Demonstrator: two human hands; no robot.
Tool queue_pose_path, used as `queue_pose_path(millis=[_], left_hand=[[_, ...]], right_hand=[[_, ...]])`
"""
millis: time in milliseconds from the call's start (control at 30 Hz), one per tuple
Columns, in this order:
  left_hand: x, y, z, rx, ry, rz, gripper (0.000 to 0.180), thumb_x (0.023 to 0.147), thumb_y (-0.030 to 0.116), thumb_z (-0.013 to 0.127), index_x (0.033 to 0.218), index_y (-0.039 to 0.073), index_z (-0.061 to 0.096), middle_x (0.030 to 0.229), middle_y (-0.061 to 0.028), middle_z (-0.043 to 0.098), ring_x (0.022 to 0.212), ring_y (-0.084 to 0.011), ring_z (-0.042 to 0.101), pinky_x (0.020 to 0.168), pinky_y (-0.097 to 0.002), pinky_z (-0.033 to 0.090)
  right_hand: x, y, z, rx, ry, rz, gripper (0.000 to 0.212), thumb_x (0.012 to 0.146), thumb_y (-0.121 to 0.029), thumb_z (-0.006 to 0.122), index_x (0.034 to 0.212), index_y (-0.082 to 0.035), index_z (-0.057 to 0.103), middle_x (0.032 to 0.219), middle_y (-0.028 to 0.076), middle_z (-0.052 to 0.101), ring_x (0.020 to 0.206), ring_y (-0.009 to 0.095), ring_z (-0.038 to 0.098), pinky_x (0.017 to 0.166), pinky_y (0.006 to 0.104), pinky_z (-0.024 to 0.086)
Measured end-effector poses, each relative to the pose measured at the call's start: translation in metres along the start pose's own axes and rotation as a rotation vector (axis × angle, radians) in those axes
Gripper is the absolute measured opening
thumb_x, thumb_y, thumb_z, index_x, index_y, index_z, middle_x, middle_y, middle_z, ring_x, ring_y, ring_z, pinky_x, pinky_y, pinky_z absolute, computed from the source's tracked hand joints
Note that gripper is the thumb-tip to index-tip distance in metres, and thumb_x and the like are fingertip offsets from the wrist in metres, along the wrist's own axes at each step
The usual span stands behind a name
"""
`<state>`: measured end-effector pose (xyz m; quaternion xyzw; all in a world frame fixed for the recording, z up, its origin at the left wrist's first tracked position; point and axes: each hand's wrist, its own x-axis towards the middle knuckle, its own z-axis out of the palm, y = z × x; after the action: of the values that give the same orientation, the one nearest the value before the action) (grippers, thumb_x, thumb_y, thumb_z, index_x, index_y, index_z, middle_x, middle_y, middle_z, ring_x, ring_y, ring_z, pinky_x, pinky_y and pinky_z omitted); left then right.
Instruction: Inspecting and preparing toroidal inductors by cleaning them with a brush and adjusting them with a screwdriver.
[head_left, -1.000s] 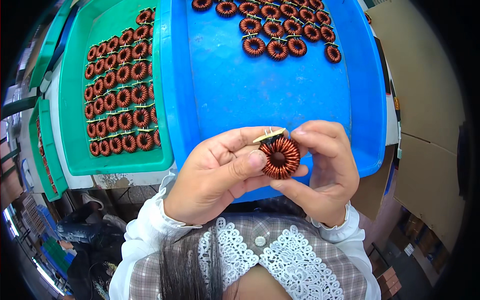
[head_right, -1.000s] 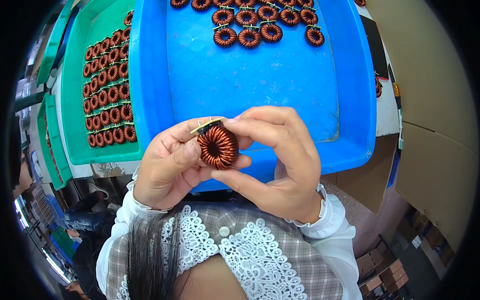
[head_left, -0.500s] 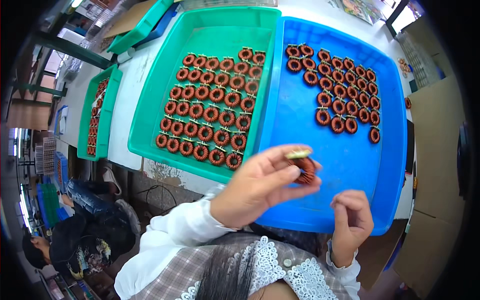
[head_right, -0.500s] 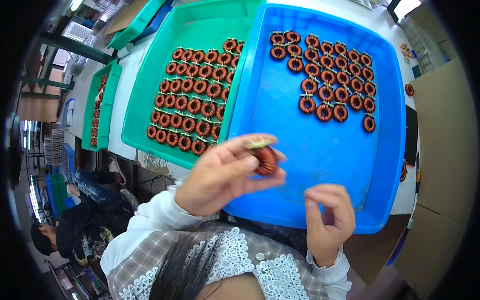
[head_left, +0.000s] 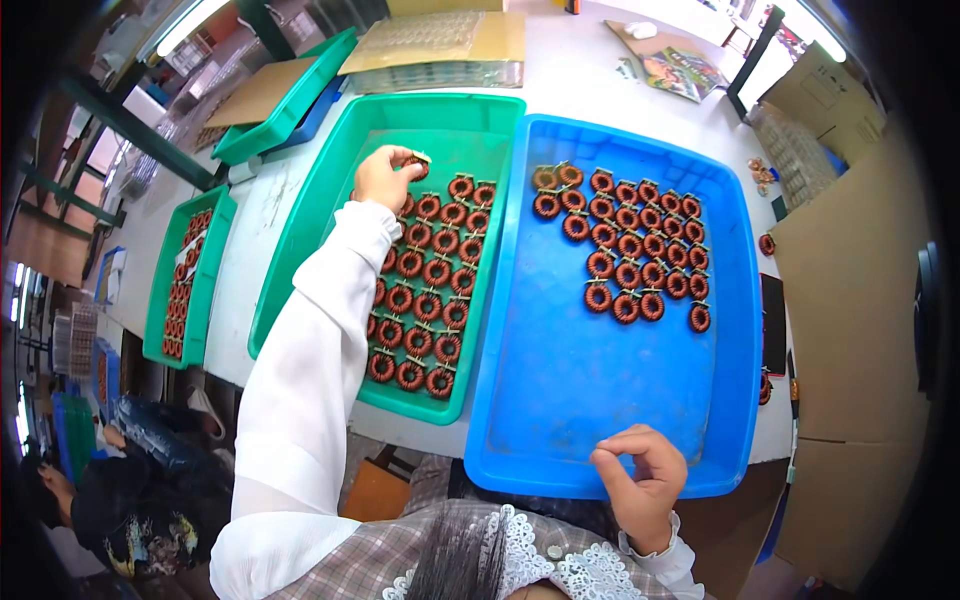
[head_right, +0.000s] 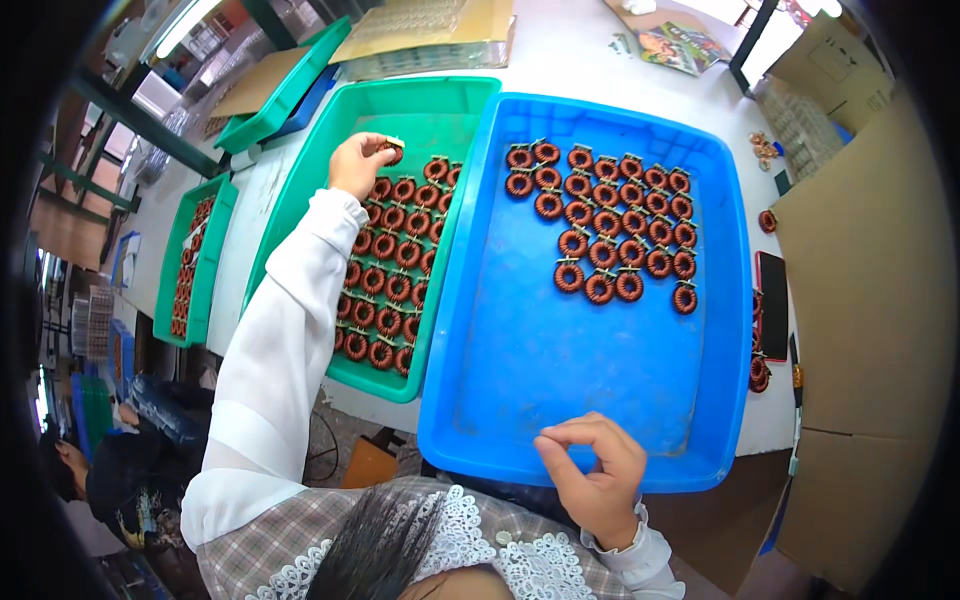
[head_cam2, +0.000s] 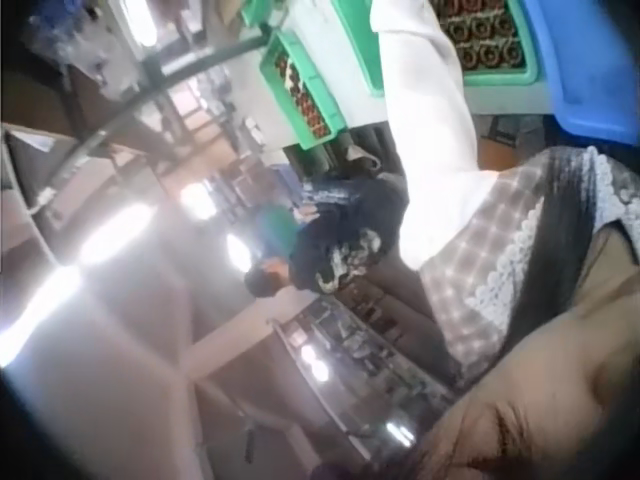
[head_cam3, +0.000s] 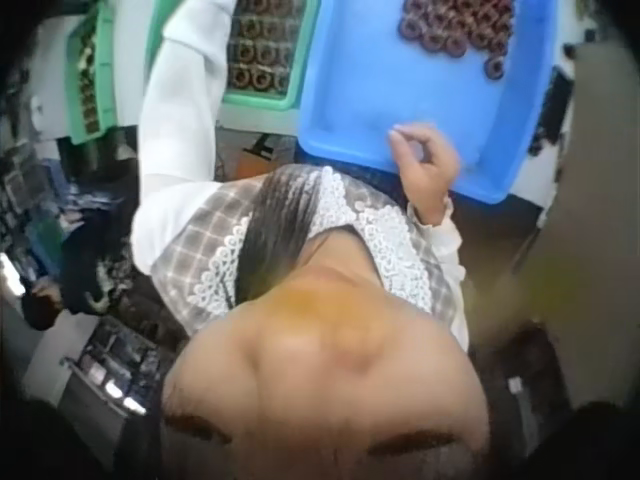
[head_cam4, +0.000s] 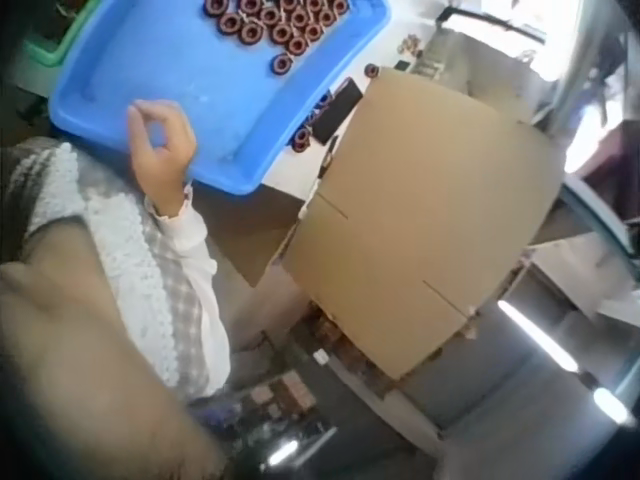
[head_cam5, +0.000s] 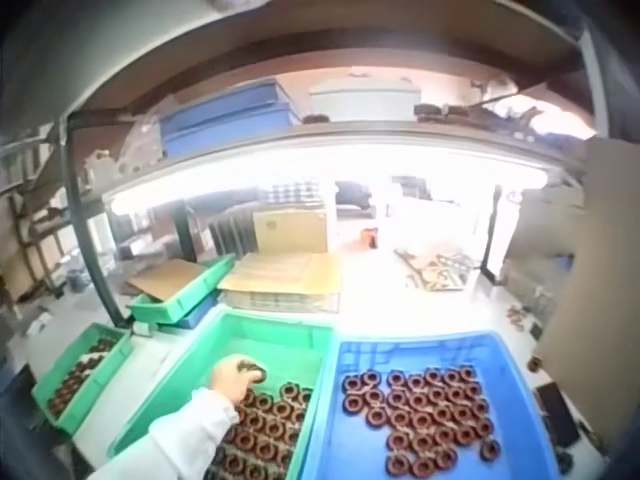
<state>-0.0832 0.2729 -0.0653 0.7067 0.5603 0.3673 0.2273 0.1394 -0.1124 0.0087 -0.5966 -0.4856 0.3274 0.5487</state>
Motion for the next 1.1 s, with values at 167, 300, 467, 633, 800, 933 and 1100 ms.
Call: queue_pose_path(millis=[167,300,467,633,800,933,1100], left_hand=[[-0.006,0.031,0.028,0.297,-0.007,-0.156,0.022,0.072,0.021,0.071,0.090,0.008,0.069,0.086,-0.0094,0.068,0.082,-0.0218,0.064,0.074,-0.0344,0.047],[-0.006,0.038,0.030,0.376,-0.107,-0.142,0.023,0.075,0.031,0.067,0.089,0.013,0.070,0.087,-0.0072,0.068,0.082,-0.0226,0.063,0.075,-0.0386,0.045],[-0.010,0.047,0.025,0.684,-0.130,-0.071,0.023,0.077,0.036,0.063,0.092,0.019,0.070,0.093,-0.0033,0.066,0.088,-0.0257,0.060,0.080,-0.0500,0.039],[-0.015,0.099,0.031,0.295,0.111,0.601,0.016,0.076,0.024,0.065,0.087,0.013,0.067,0.088,-0.0056,0.065,0.080,-0.0240,0.060,0.078,-0.0376,0.045],[-0.052,0.159,0.090,0.305,-0.388,0.870,0.027,0.066,0.019,0.073,0.089,0.008,0.064,0.083,-0.0083,0.064,0.080,-0.0263,0.060,0.072,-0.0359,0.047],[-0.070,0.173,0.105,0.698,-0.600,0.582,0.041,0.070,0.037,0.069,0.099,0.010,0.058,0.081,-0.0096,0.064,0.082,-0.0266,0.061,0.071,-0.0384,0.048],[-0.067,0.167,0.127,0.621,-0.631,0.532,0.035,0.072,0.036,0.068,0.093,0.010,0.057,0.082,-0.0108,0.063,0.084,-0.0277,0.061,0.069,-0.0404,0.048]], right_hand=[[0.001,0.001,-0.004,-0.025,-0.024,-0.022,0.011,0.069,0.005,0.068,0.077,0.001,0.061,0.073,0.010,0.063,0.061,0.015,0.058,0.055,0.0242,0.044],[0.002,0.001,-0.004,-0.020,-0.029,-0.041,0.012,0.070,0.005,0.067,0.079,0.000,0.062,0.072,0.010,0.064,0.059,0.014,0.058,0.053,0.0240,0.044],[0.006,0.001,-0.004,-0.016,-0.034,-0.085,0.012,0.070,0.005,0.067,0.079,0.000,0.061,0.070,0.009,0.063,0.058,0.015,0.057,0.053,0.0245,0.044],[0.008,-0.001,-0.002,-0.014,-0.061,-0.105,0.011,0.070,0.003,0.067,0.078,-0.001,0.061,0.069,0.008,0.063,0.056,0.015,0.057,0.052,0.0252,0.043],[0.005,0.000,-0.007,-0.032,-0.033,-0.099,0.010,0.071,0.002,0.067,0.078,-0.002,0.061,0.068,0.007,0.062,0.056,0.015,0.057,0.052,0.0254,0.043],[0.004,0.000,-0.003,-0.019,-0.026,-0.118,0.010,0.071,0.002,0.067,0.078,-0.002,0.061,0.067,0.007,0.062,0.056,0.015,0.057,0.052,0.0252,0.043],[0.004,0.002,-0.004,-0.062,-0.039,-0.146,0.010,0.071,0.001,0.068,0.078,-0.002,0.061,0.066,0.007,0.061,0.056,0.015,0.057,0.052,0.0255,0.044]])
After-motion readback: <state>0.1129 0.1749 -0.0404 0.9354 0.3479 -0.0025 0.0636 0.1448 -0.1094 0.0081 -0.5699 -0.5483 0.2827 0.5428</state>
